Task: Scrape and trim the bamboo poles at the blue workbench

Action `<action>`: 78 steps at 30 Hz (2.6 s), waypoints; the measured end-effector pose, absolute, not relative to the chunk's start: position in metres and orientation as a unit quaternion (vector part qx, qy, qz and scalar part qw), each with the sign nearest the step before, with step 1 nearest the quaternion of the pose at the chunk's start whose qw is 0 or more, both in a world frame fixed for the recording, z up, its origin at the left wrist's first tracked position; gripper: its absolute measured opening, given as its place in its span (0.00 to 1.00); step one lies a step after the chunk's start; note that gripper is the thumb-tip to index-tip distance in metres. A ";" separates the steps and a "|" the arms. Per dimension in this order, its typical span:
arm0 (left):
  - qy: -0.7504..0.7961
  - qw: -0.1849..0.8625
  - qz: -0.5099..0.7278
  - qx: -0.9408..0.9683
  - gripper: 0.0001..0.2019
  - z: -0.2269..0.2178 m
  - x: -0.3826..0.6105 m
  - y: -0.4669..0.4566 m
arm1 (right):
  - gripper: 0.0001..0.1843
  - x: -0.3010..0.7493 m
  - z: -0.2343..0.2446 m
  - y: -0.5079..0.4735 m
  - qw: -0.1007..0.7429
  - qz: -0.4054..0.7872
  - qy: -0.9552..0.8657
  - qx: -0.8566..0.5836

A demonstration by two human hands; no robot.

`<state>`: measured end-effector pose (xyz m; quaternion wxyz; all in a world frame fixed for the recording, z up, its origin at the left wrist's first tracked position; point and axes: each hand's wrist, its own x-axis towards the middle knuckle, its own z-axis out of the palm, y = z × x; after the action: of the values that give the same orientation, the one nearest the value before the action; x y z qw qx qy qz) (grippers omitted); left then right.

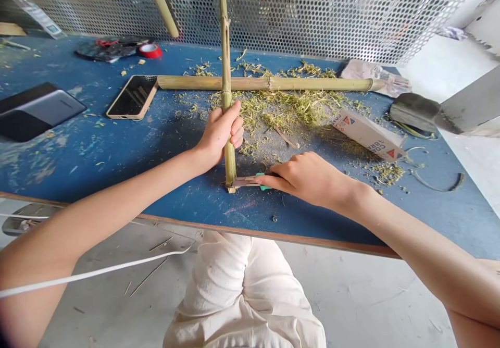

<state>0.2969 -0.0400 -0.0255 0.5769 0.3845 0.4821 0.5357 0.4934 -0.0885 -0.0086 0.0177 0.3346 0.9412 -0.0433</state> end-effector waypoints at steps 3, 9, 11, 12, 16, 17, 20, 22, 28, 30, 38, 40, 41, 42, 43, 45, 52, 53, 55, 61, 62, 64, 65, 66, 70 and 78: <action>0.479 0.576 0.541 0.382 0.18 -0.026 0.297 -0.040 | 0.43 0.493 -0.011 -0.091 0.023 -0.014 0.938 0.345; 0.488 0.574 0.529 0.390 0.16 -0.027 0.296 -0.040 | 0.42 0.493 -0.011 -0.090 0.021 -0.014 0.941 0.337; 0.489 0.569 0.533 0.391 0.16 -0.027 0.297 -0.040 | 0.42 0.493 -0.011 -0.090 0.022 -0.011 0.941 0.338; 0.490 0.567 0.535 0.390 0.16 -0.027 0.297 -0.040 | 0.43 0.492 -0.011 -0.090 0.022 -0.009 0.940 0.340; 0.483 0.569 0.537 0.393 0.17 -0.028 0.297 -0.040 | 0.43 0.491 -0.009 -0.090 0.029 -0.014 0.940 0.341; 0.482 0.570 0.536 0.395 0.17 -0.028 0.297 -0.040 | 0.43 0.491 -0.008 -0.090 0.032 -0.019 0.940 0.338; 0.490 0.567 0.536 0.388 0.17 -0.028 0.297 -0.040 | 0.43 0.490 -0.006 -0.090 0.035 -0.022 0.941 0.337; 0.495 0.565 0.537 0.383 0.17 -0.028 0.297 -0.039 | 0.43 0.490 -0.006 -0.090 0.035 -0.021 0.939 0.341; 0.484 0.569 0.536 0.393 0.15 -0.028 0.298 -0.038 | 0.42 0.491 -0.007 -0.088 0.035 -0.034 0.944 0.327; 0.482 0.568 0.540 0.392 0.15 -0.028 0.298 -0.038 | 0.43 0.490 -0.007 -0.088 0.037 -0.031 0.943 0.331; 0.487 0.567 0.539 0.389 0.18 -0.028 0.298 -0.039 | 0.42 0.490 -0.005 -0.088 0.057 -0.046 0.938 0.338; 0.481 0.570 0.542 0.387 0.18 -0.028 0.298 -0.039 | 0.41 0.490 -0.005 -0.089 0.055 -0.038 0.937 0.344; 0.479 0.572 0.542 0.388 0.19 -0.027 0.298 -0.039 | 0.41 0.490 -0.005 -0.089 0.054 -0.035 0.937 0.343; 0.475 0.574 0.542 0.389 0.19 -0.027 0.298 -0.039 | 0.41 0.490 -0.005 -0.089 0.053 -0.033 0.938 0.340; 0.472 0.575 0.542 0.391 0.18 -0.027 0.298 -0.039 | 0.42 0.491 -0.005 -0.089 0.051 -0.034 0.940 0.336; 0.467 0.575 0.544 0.394 0.18 -0.028 0.298 -0.039 | 0.42 0.492 -0.006 -0.089 0.050 -0.040 0.942 0.328; 0.470 0.570 0.537 0.407 0.18 -0.028 0.296 -0.039 | 0.43 0.494 -0.006 -0.086 0.027 -0.062 0.939 0.338; 0.471 0.569 0.537 0.407 0.18 -0.028 0.296 -0.039 | 0.42 0.494 -0.006 -0.086 0.023 -0.063 0.939 0.338; 0.472 0.568 0.537 0.406 0.18 -0.028 0.297 -0.039 | 0.42 0.495 -0.006 -0.086 0.017 -0.069 0.940 0.333; 0.474 0.572 0.533 0.405 0.20 -0.029 0.296 -0.037 | 0.42 0.493 -0.008 -0.087 0.023 -0.047 0.943 0.329; 0.475 0.572 0.531 0.406 0.21 -0.030 0.296 -0.036 | 0.42 0.493 -0.009 -0.088 0.027 -0.035 0.941 0.334; 0.475 0.570 0.530 0.411 0.22 -0.031 0.297 -0.035 | 0.43 0.492 -0.012 -0.090 0.027 -0.012 0.939 0.344; 0.472 0.567 0.531 0.416 0.22 -0.032 0.297 -0.035 | 0.43 0.492 -0.013 -0.091 0.025 -0.003 0.937 0.347; 0.469 0.564 0.533 0.422 0.21 -0.033 0.297 -0.034 | 0.43 0.492 -0.014 -0.092 0.022 0.003 0.937 0.349; 0.466 0.545 0.540 0.442 0.18 -0.035 0.297 -0.035 | 0.43 0.493 -0.015 -0.093 0.019 0.006 0.938 0.345; 0.506 0.516 0.522 0.453 0.10 -0.034 0.297 -0.035 | 0.43 0.491 -0.014 -0.092 0.022 0.006 0.937 0.348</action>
<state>0.2975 -0.0353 -0.0342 0.5162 0.4534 0.5056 0.5218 0.4913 -0.0924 -0.0137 0.0216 0.3481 0.9372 0.0062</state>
